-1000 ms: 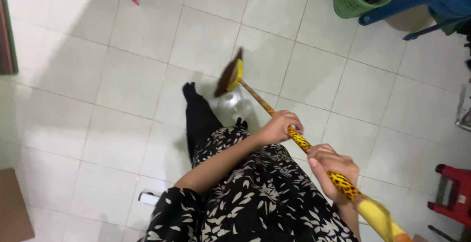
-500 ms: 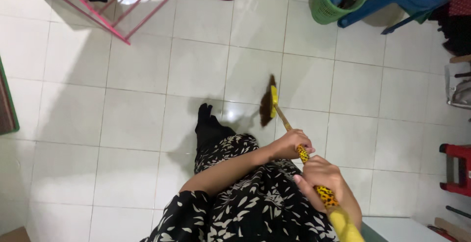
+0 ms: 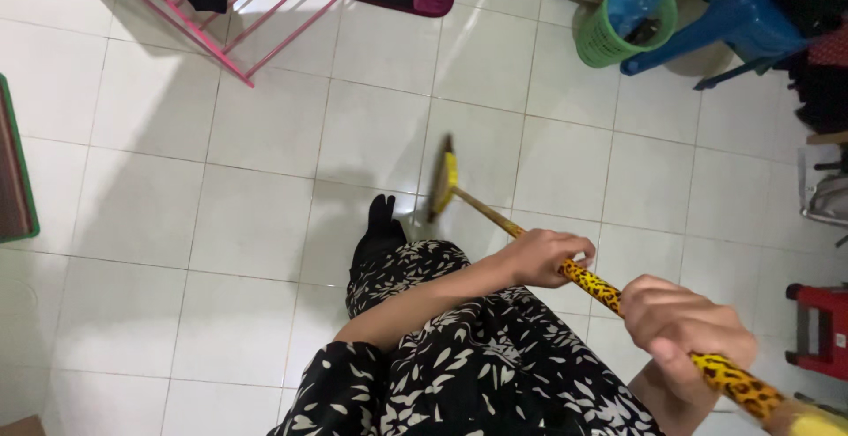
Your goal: The person sweeps a tiled floor using a broom, pushing debris into a pile and moving around furniture.
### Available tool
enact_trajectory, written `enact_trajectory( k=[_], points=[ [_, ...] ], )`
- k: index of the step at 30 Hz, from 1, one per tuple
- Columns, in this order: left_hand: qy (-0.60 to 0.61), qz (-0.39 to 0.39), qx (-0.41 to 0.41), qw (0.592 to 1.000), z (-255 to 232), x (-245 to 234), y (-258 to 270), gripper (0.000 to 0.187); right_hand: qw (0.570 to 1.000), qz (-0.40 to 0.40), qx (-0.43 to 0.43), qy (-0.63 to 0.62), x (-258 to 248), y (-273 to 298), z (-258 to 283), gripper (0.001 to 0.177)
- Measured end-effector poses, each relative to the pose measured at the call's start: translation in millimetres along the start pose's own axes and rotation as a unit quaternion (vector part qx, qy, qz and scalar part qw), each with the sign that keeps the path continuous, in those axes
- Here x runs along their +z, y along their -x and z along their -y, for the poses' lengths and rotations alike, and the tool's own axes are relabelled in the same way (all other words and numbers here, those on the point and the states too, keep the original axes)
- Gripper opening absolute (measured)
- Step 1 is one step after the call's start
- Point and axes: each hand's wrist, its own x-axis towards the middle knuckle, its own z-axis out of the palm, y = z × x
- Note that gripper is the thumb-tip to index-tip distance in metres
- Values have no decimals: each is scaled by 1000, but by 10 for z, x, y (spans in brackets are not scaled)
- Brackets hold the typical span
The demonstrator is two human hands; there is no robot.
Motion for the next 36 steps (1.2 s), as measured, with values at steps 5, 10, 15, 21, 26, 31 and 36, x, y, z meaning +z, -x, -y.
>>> enact_trajectory(
  k=[5, 10, 15, 21, 26, 31, 36],
  points=[
    [-55, -77, -2, 996, 101, -580, 110, 19, 999, -17, -32, -41, 89, -298, -284, 50],
    [-105, 11, -209, 972, 437, -1242, 321, 53, 993, 7, 18, -113, 420, -456, -833, 43],
    [-191, -57, -193, 961, 633, -1914, 713, 56, 983, 65, 68, -158, 922, -664, -1285, 37],
    [-141, -77, -205, 966, 936, -2230, 943, 49, 981, 122, 98, -118, 1411, -899, -1355, 36],
    [-91, -77, -170, 978, 1206, -2176, 885, 37, 985, 46, 165, -20, 1595, -1038, -1280, 32],
    [-64, -38, -73, 995, 1392, -1958, 728, 29, 985, -2, 174, -6, 1513, -1117, -1042, 40],
    [-27, 38, -51, 998, 1458, -1628, 470, 19, 977, -31, 207, 49, 1459, -1175, -832, 41]
  ],
)
